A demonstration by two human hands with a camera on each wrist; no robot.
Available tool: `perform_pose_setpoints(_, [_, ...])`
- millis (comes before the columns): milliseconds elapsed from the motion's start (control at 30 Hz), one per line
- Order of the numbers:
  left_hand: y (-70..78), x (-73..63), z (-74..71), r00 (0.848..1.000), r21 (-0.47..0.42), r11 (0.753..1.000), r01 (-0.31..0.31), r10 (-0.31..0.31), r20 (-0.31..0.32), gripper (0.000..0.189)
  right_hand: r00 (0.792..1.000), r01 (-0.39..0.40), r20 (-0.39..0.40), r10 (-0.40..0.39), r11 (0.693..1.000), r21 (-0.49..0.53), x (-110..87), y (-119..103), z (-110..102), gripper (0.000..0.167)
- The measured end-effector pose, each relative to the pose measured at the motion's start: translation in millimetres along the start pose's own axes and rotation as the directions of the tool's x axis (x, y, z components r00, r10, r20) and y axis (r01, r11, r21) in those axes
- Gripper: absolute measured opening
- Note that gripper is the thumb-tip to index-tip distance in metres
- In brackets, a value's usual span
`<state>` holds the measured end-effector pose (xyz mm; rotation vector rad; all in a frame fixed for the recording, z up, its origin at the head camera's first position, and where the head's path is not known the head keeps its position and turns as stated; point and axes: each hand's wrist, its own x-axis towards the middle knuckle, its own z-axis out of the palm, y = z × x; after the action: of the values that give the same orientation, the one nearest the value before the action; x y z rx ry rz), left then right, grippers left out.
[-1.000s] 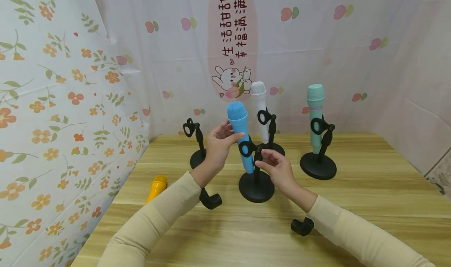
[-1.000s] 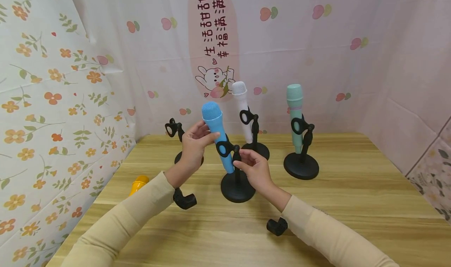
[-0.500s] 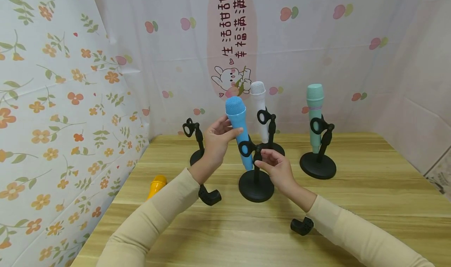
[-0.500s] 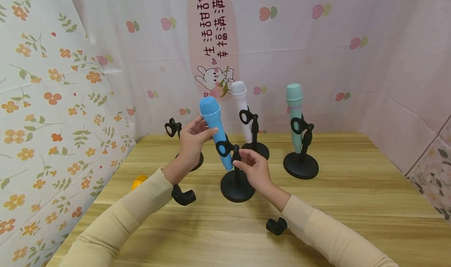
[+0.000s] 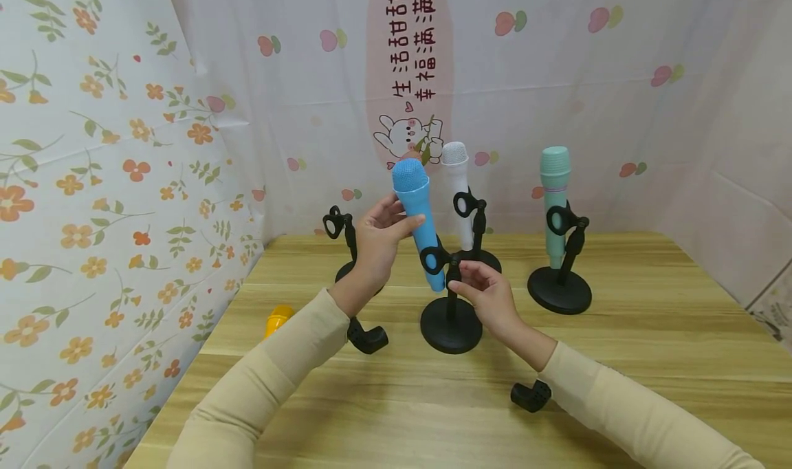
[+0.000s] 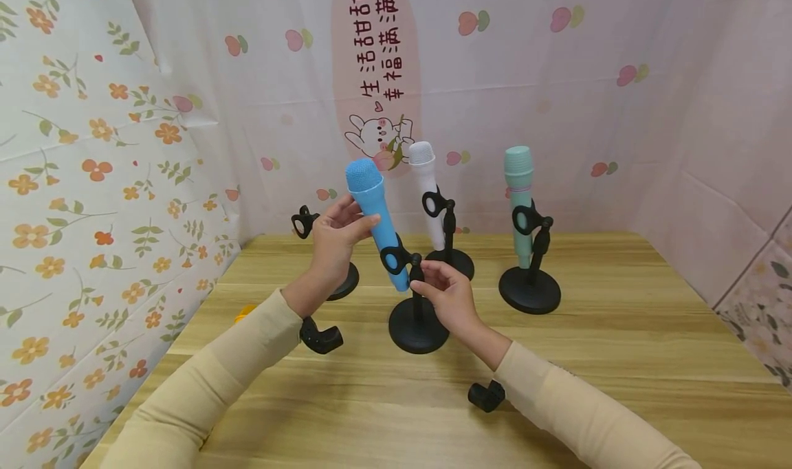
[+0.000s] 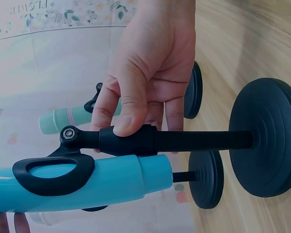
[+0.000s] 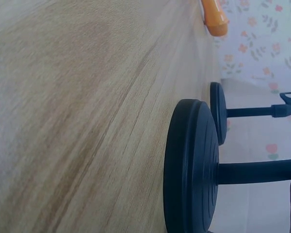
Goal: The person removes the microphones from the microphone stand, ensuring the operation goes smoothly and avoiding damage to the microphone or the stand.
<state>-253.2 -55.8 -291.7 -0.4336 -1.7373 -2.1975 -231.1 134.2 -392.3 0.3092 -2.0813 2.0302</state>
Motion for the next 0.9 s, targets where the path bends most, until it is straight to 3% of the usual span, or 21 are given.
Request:
perform_pose_setpoints(500, [6.3, 2.7, -1.2, 0.999, -0.009, 1.0, -0.021, 0.021, -0.024, 0.048, 0.999, -0.034, -0.002, 0.034, 0.999, -0.01, 0.3, 0.2, -0.1, 0.04])
perform_pose_setpoints(900, [7.0, 4.2, -3.9, 0.998, -0.062, 0.997, -0.055, 0.052, -0.044, 0.047, 1.0, -0.005, 0.002, 0.005, 1.0, -0.022, -0.5, 1.2, 0.6, 0.04])
